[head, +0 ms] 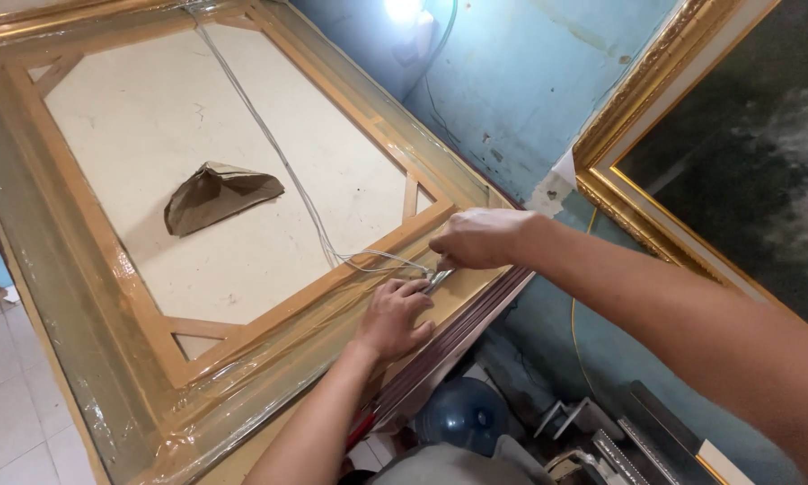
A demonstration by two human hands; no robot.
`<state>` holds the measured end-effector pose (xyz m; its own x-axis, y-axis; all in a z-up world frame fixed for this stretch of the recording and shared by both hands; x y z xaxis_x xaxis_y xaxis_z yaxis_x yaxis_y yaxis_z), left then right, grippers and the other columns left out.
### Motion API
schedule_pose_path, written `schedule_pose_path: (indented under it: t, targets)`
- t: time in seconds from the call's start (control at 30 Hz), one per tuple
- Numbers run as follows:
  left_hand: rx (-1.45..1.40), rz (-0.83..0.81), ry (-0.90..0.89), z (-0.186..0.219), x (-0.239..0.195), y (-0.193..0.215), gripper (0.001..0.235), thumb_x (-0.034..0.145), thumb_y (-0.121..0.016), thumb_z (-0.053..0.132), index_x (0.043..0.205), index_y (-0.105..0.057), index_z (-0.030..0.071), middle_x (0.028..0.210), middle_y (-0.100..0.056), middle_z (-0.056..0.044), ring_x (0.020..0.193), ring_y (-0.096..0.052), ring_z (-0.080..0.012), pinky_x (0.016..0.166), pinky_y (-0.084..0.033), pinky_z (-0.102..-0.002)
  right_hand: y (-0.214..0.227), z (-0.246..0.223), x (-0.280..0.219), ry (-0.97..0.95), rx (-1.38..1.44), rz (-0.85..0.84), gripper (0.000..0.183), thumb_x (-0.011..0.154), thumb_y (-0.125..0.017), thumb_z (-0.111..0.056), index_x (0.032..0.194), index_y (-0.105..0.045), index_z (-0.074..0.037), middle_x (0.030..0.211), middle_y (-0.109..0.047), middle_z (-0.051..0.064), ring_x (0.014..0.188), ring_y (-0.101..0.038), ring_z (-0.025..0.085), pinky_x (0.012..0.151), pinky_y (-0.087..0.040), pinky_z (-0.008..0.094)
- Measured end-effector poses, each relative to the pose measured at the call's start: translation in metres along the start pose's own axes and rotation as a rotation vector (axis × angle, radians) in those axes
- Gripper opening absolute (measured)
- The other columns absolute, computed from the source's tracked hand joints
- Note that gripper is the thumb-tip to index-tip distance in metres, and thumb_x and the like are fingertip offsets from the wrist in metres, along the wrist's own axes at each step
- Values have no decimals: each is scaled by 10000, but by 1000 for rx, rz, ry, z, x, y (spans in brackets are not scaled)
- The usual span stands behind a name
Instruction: The person uses a screwdriver to secure a metal wire to the back of a wooden picture frame. They drive screws into the frame to attach the wire, which is used for hanging the artwork.
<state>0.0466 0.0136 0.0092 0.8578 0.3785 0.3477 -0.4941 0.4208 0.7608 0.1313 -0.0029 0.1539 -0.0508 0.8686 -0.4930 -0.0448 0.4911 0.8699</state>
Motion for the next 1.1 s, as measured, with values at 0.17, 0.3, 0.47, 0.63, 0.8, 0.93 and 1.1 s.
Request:
schedule_pose_path:
  t: [0.17,0.3,0.47,0.63,0.8,0.93,1.1]
  targets:
    - [-17,-19,8,0,-3,3,269,636,-625,388,848,-624,222,1123,-568,57,1008,-516,-223,849,-410,-360,-10,7,11,124,-22,77,163,749,-626,-271,849,-640,-143,829,-671,71,822,-635,278,735,-519,387]
    - [-36,-25,22,-3,-4,0,253,639,-624,413,814,-626,231,1119,-572,77,1010,-517,-214,851,-410,-353,-1,14,14,-59,137,123,282,715,-647,-407,892,-655,-189,900,-673,37,929,-608,274,820,-491,415]
    - [-31,-26,10,-5,-3,-3,220,643,-627,393,795,-630,234,1122,-574,75,1011,-520,-214,851,-410,-351,1,22,-1,-496,181,17,553,836,-253,-606,1103,-554,-227,1053,-596,147,1035,-557,328,860,-449,447]
    - [-24,-14,5,-4,-1,-2,201,632,-639,382,765,-636,232,1116,-578,81,1006,-524,-215,845,-414,-354,-8,35,5,-401,107,35,411,840,-350,-423,901,-659,-158,940,-652,106,954,-595,301,819,-474,397]
    - [-12,3,3,-4,-2,2,197,628,-637,406,743,-634,246,1104,-582,86,998,-525,-210,834,-414,-350,-2,6,-2,-123,61,30,259,842,-453,-304,940,-620,-132,942,-655,90,960,-593,286,845,-463,417]
    - [-1,-19,6,-2,-2,1,186,635,-632,397,752,-633,252,1123,-572,91,1011,-519,-202,844,-411,-345,-6,7,3,-65,0,56,213,812,-540,-281,968,-635,-173,941,-658,51,958,-598,265,854,-468,382]
    - [-25,-32,6,-4,0,0,187,648,-625,403,755,-631,249,1129,-570,89,1020,-517,-202,846,-409,-347,-1,23,12,-184,91,123,348,674,-678,-407,947,-614,-202,862,-675,11,957,-600,258,869,-470,390]
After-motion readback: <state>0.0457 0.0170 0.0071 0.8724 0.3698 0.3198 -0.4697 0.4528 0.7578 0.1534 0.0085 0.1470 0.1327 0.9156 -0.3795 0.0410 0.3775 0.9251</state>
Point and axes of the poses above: each hand's wrist, its own x-axis towards the middle knuckle, its own y-axis out of the back of the hand, z = x × y, the point moved 6 cm from there along x, towards the middle knuckle
